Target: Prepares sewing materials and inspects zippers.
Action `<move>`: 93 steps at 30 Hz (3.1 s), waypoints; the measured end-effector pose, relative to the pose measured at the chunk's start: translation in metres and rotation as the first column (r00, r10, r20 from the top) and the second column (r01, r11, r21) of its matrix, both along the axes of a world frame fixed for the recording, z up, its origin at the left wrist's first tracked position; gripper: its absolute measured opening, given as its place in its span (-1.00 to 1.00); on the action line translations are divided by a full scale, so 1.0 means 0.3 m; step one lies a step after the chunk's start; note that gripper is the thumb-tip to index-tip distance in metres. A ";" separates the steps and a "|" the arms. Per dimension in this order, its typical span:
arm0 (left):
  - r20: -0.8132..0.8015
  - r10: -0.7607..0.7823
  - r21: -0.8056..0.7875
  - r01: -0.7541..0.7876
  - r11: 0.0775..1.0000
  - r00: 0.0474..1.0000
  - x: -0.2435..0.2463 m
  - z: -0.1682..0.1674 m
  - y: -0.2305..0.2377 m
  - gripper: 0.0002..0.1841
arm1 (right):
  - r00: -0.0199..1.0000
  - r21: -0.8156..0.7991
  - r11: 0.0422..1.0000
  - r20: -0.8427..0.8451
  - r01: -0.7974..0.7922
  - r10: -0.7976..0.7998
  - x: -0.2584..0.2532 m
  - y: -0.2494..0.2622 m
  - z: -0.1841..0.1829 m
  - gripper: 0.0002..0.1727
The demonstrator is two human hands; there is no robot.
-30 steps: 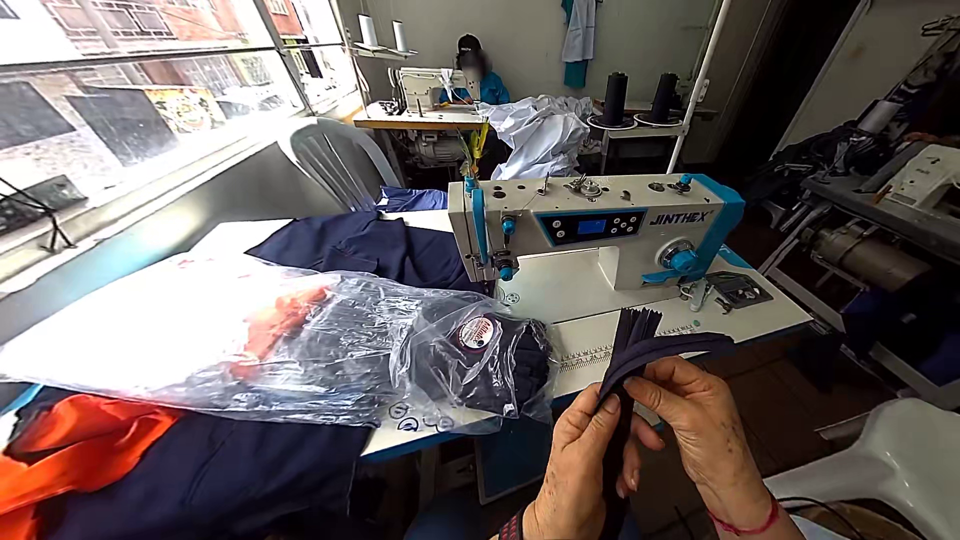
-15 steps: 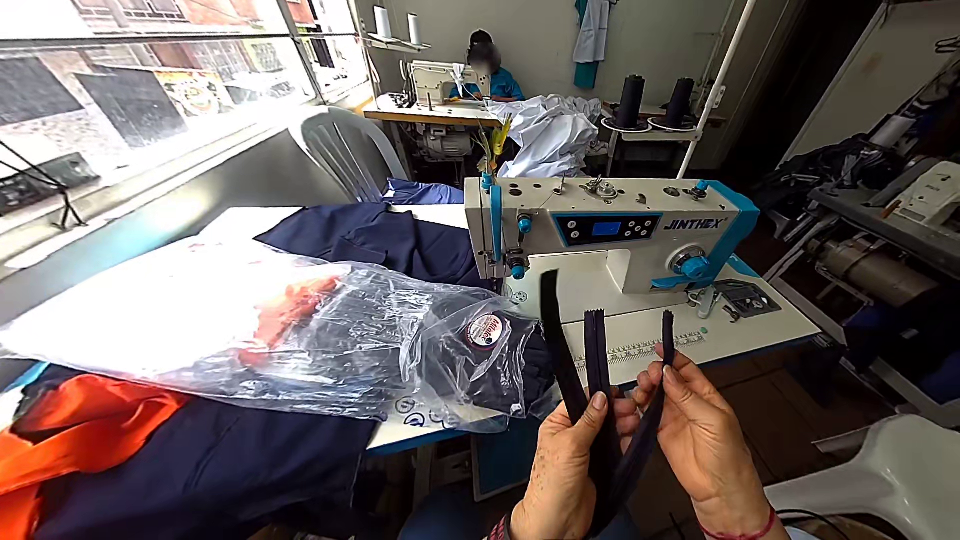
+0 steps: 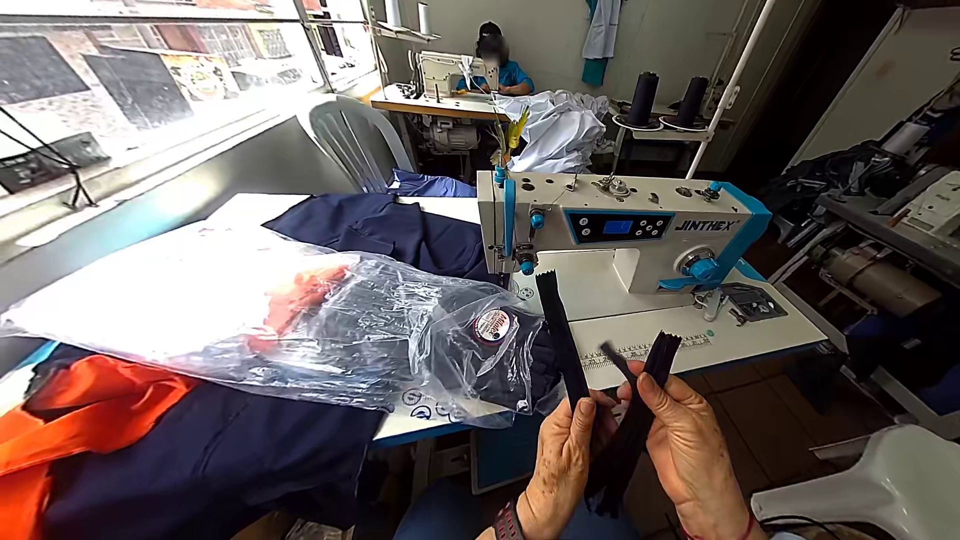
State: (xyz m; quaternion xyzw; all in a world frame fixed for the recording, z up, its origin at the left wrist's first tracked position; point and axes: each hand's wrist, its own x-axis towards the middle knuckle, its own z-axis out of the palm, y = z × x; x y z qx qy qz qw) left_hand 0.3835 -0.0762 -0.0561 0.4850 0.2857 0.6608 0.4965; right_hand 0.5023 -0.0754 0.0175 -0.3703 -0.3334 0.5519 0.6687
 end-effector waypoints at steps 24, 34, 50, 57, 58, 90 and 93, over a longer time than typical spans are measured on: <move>0.446 -0.240 -0.128 0.327 0.936 0.862 -0.165 -0.026 -0.191 -0.72 | 0.806 0.149 0.985 0.591 -0.088 -0.018 -0.119 0.246 -0.161 -0.85; 0.115 0.204 -0.387 -0.146 0.911 0.972 -0.393 0.034 0.058 -0.73 | 0.130 0.043 0.946 0.991 -0.320 -0.001 -0.226 0.273 -0.123 -0.85; 0.136 0.293 -0.448 -0.205 0.870 0.946 -0.377 0.031 0.068 -0.82 | 0.226 0.005 0.954 0.972 -0.299 0.066 0.059 0.287 -0.063 -0.82; -0.304 0.129 0.152 -0.085 0.985 0.944 -0.334 0.162 0.116 -0.61 | 0.321 0.567 0.697 0.823 -0.438 -0.469 0.016 0.173 0.077 -0.76; -0.401 0.106 0.255 -0.001 0.967 0.910 -0.331 0.180 0.138 -0.54 | 0.441 0.571 0.695 0.809 -0.436 -0.389 -0.007 0.149 0.110 -0.81; 0.039 -0.108 -0.075 0.111 0.991 0.993 -0.340 0.245 0.186 -0.71 | 0.378 0.403 0.911 0.860 -0.091 -0.343 0.227 0.286 0.099 -0.80; 0.038 -0.239 0.002 0.239 0.971 0.970 -0.274 0.334 0.172 -0.70 | 0.522 0.646 0.700 0.728 -0.305 -0.445 0.248 0.179 0.315 -0.80</move>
